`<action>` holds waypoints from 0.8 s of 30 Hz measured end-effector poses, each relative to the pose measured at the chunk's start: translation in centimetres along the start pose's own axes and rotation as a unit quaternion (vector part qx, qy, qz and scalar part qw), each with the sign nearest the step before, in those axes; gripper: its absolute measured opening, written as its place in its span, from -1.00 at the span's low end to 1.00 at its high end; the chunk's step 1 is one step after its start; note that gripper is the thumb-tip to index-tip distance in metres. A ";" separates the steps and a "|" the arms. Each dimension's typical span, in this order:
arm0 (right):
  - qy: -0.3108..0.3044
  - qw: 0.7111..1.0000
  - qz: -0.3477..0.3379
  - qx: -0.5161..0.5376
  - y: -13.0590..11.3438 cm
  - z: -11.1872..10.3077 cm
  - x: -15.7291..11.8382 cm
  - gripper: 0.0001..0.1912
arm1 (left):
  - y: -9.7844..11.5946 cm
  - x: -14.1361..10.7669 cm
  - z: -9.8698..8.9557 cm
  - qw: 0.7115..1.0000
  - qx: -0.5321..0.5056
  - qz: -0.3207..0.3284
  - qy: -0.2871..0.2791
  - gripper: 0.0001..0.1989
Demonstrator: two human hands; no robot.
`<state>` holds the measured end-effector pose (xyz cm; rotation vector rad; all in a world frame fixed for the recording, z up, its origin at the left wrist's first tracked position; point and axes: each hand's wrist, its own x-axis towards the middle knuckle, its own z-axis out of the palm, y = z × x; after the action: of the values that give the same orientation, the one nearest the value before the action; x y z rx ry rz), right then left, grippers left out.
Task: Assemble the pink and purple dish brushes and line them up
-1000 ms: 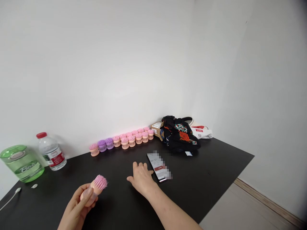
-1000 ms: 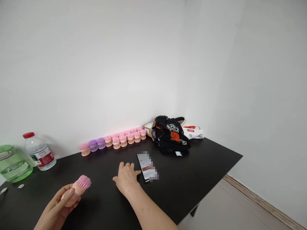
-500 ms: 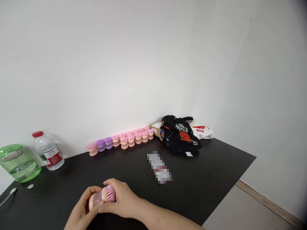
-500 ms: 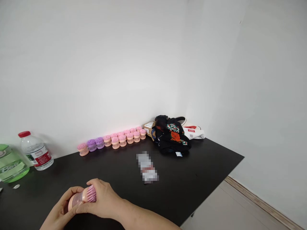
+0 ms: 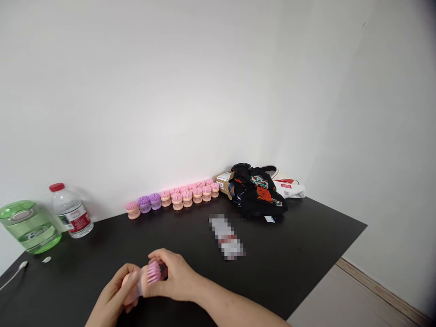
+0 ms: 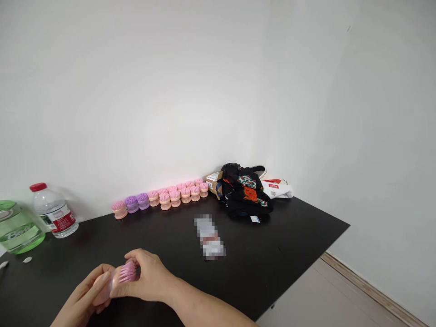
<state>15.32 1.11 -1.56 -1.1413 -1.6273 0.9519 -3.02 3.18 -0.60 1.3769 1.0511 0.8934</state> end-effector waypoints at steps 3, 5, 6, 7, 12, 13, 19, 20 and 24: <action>-0.026 0.997 0.072 0.023 0.3 -0.1 0.2 -0.61 | -0.3 0.5 -0.4 1.000 0.025 0.011 -0.006 -0.57; -0.008 0.999 0.033 0.023 0.1 -0.2 0.3 -0.55 | -0.4 0.7 -0.6 0.999 0.033 0.008 -0.001 -0.58; 0.003 1.000 0.011 0.023 0.0 -0.4 0.3 -0.44 | -0.5 0.7 -0.6 0.999 0.036 0.007 0.004 -0.57; 0.010 1.000 0.000 0.024 -0.1 -0.4 0.3 -0.33 | -0.5 0.6 -0.6 0.999 0.038 0.005 0.005 -0.56; -0.022 0.997 0.076 0.024 0.1 -0.4 0.2 -0.47 | -0.4 0.4 -0.3 0.998 0.058 0.026 -0.007 -0.60; -0.022 0.997 0.066 0.023 0.3 -0.3 0.2 -0.51 | -0.4 0.3 -0.2 0.998 0.060 0.030 -0.005 -0.61; -0.030 0.996 0.056 0.064 0.7 -0.2 0.3 -0.29 | 0.3 -0.2 0.3 0.998 0.047 0.029 -0.004 -0.63; -0.036 0.994 0.073 0.066 0.7 -0.2 0.3 -0.37 | 0.4 -0.3 0.3 0.998 0.050 0.026 -0.005 -0.63; -0.024 0.999 0.024 0.012 0.3 -0.2 0.1 -0.49 | 0.8 -0.5 0.6 0.999 0.033 -0.005 -0.014 -0.58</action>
<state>15.61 1.32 -1.70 -1.1533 -1.6297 1.0343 -2.54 2.58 0.16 1.4343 1.0730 0.8353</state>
